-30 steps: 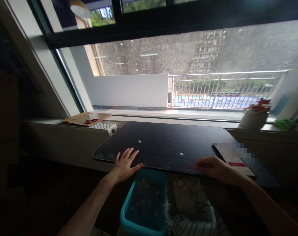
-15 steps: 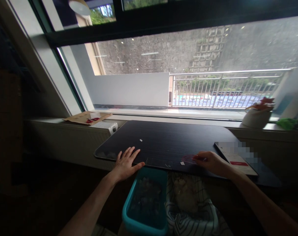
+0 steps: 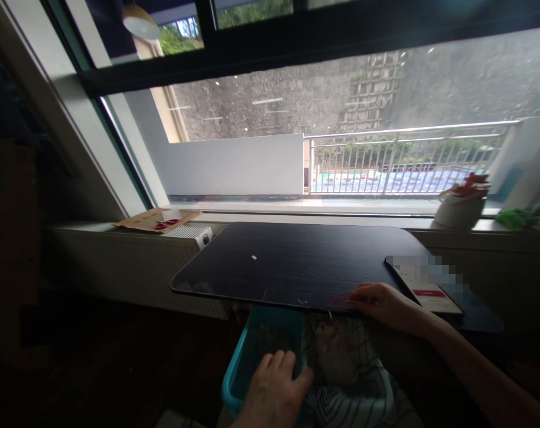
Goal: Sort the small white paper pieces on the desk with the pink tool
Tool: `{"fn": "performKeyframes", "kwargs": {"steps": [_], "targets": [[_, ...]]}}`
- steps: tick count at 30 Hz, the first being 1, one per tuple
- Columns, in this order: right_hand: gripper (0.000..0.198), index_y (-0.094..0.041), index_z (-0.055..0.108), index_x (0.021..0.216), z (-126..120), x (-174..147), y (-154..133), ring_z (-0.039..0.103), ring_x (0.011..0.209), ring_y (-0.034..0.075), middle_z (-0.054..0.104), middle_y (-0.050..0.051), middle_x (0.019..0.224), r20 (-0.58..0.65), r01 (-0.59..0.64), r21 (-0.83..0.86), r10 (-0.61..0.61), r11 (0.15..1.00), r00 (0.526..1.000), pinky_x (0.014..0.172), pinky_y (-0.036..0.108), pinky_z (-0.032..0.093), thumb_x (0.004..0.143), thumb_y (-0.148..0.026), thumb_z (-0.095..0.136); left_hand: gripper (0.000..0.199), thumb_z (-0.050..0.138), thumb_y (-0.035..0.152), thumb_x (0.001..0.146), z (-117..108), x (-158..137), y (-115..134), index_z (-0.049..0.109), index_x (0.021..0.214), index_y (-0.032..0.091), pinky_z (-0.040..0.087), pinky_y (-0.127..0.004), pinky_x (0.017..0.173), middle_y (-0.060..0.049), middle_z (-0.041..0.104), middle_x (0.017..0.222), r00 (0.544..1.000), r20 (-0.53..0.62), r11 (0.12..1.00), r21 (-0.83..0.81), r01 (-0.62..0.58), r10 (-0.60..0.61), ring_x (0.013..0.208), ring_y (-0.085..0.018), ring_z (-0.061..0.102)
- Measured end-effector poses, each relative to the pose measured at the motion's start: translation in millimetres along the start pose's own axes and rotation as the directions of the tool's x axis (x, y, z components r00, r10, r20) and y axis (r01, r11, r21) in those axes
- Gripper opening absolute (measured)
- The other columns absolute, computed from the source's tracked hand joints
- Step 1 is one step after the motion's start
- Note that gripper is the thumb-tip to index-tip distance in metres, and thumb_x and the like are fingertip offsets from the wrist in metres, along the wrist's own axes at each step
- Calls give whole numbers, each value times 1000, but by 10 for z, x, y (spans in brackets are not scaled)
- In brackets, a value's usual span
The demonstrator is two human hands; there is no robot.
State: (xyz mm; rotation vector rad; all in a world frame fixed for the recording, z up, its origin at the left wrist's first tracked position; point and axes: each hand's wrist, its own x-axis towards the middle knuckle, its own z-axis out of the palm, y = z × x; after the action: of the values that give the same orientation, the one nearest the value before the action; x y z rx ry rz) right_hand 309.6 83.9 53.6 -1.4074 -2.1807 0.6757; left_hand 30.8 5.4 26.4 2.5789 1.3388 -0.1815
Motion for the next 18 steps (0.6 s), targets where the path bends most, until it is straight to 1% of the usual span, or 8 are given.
{"fn": "performKeyframes", "kwargs": {"steps": [3,5,6,9,11,13,15,18], "targets": [[28,-21,73,88,-7,-55,-26,60,73,17,68,4,85,14,-3,-27,3,1000,1000,66,26,43,85,-37,51,59,63,43,74,2,67,10,49,130,30,42,-52,86,-16,59,114,988,151,999,51,2,-10,102,-35,57],[28,-22,73,88,-17,-105,-47,60,73,16,68,4,84,16,-7,-46,8,999,1000,66,26,43,86,-37,50,60,62,41,76,2,102,40,47,132,29,40,-53,89,-16,61,113,979,203,999,29,-15,9,103,-34,59],[29,-22,73,87,-25,-134,-60,60,72,16,67,4,83,13,-14,-58,15,998,1000,65,25,43,87,-38,49,58,62,41,76,3,117,63,49,130,28,39,-53,92,-15,63,112,978,211,1000,16,-9,6,103,-33,59],[31,-22,73,84,-59,-221,-105,60,71,17,67,4,80,-4,-34,-99,34,995,999,64,26,42,88,-40,48,44,62,39,74,-5,155,135,60,115,22,38,-50,96,-13,66,108,980,198,999,1,37,-36,103,-31,61],[31,-23,73,83,-83,-248,-132,59,70,17,67,4,79,-13,-39,-123,38,992,999,63,26,42,88,-41,48,32,59,34,74,-20,171,143,65,103,20,43,-47,91,-12,67,104,979,199,999,-5,53,-51,98,-30,63],[31,-22,73,84,-98,-220,-140,59,68,17,68,4,79,-30,-38,-129,35,991,999,62,26,41,87,-42,48,26,53,27,76,-35,169,93,67,96,20,48,-41,83,-12,68,100,985,167,998,-33,55,-48,92,-28,65],[32,-21,73,85,-93,-117,-126,58,67,17,69,4,78,-66,-24,-115,17,993,998,61,26,42,86,-44,49,25,50,23,75,-50,138,-14,67,93,21,49,-37,77,-10,68,97,993,97,996,-60,71,-65,88,-26,66],[36,-19,73,88,-27,193,-90,60,67,18,71,4,77,-140,-7,-54,0,999,990,62,27,45,83,-47,51,22,51,21,73,-85,15,-216,65,89,22,48,-31,72,-6,68,92,994,12,989,-96,111,-110,83,-22,65]]}}
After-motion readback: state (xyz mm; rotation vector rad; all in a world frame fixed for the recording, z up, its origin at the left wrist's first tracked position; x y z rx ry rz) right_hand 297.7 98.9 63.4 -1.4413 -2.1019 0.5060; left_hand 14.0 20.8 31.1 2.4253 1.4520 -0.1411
